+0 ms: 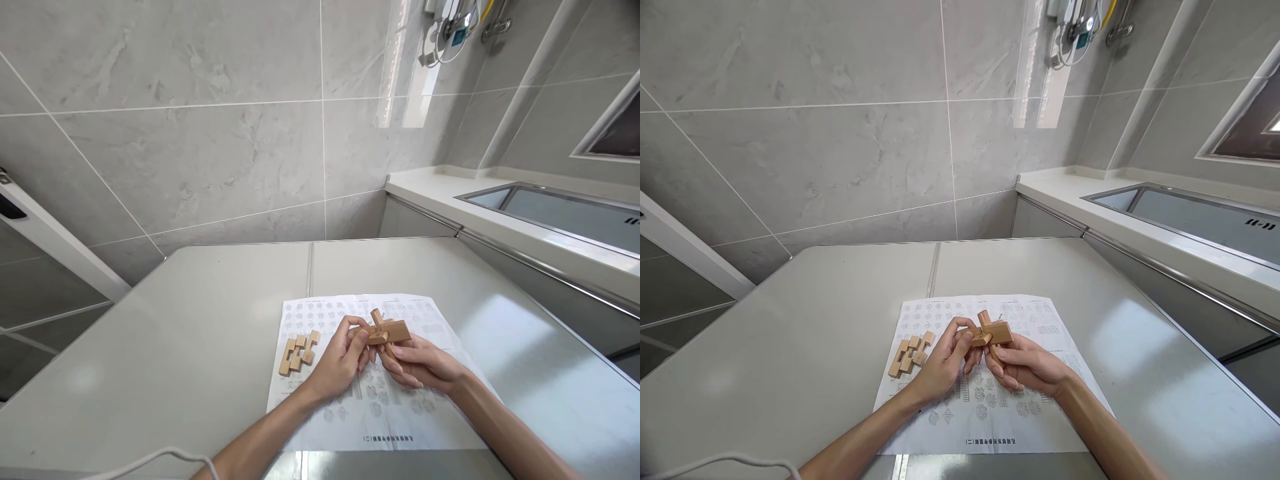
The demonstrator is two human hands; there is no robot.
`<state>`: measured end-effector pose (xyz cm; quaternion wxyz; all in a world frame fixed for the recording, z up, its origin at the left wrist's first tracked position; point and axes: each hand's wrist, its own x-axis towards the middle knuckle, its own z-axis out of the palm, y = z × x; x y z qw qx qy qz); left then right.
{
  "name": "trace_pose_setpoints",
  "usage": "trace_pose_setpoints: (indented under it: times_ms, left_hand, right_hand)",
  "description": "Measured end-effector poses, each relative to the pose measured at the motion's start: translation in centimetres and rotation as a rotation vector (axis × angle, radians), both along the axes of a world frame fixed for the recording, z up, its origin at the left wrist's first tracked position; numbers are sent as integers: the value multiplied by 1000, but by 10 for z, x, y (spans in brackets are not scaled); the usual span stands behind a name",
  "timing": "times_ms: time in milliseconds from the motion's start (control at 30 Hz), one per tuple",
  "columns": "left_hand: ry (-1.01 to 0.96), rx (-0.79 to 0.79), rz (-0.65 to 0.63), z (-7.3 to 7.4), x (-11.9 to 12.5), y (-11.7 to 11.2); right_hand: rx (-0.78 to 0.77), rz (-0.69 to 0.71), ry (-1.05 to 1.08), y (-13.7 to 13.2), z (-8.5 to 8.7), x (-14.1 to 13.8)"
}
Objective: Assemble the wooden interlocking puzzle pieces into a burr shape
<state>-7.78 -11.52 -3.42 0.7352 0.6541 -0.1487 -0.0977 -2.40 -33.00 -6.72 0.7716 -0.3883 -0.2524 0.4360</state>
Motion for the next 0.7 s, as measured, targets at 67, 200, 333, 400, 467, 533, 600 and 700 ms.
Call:
trace_pose_setpoints:
  times_ms: [67, 200, 333, 400, 467, 533, 600, 700]
  left_hand:
    - [-2, 3, 2, 0, 0, 0]
    - [7, 18, -10, 1, -1, 0]
    - [40, 38, -26, 1, 0, 0]
    - [53, 42, -36, 1, 0, -1]
    - [62, 41, -38, 0, 0, -2]
    - [67, 40, -36, 0, 1, -2]
    - [69, 42, -37, 0, 0, -2]
    - [68, 40, -42, 0, 0, -2]
  right_hand:
    - [4, 21, -11, -1, 0, 0]
    - [4, 90, -27, -1, -2, -1]
    - [-5, 164, -47, 1, -7, -3]
    - [-12, 186, -52, 2, -9, -3]
    - [-20, 190, -52, 2, -12, -3]
    - [-30, 187, -51, 1, -14, -3]
    - [-39, 185, -53, 1, -15, -2]
    - [-43, 173, -60, 1, -15, -1]
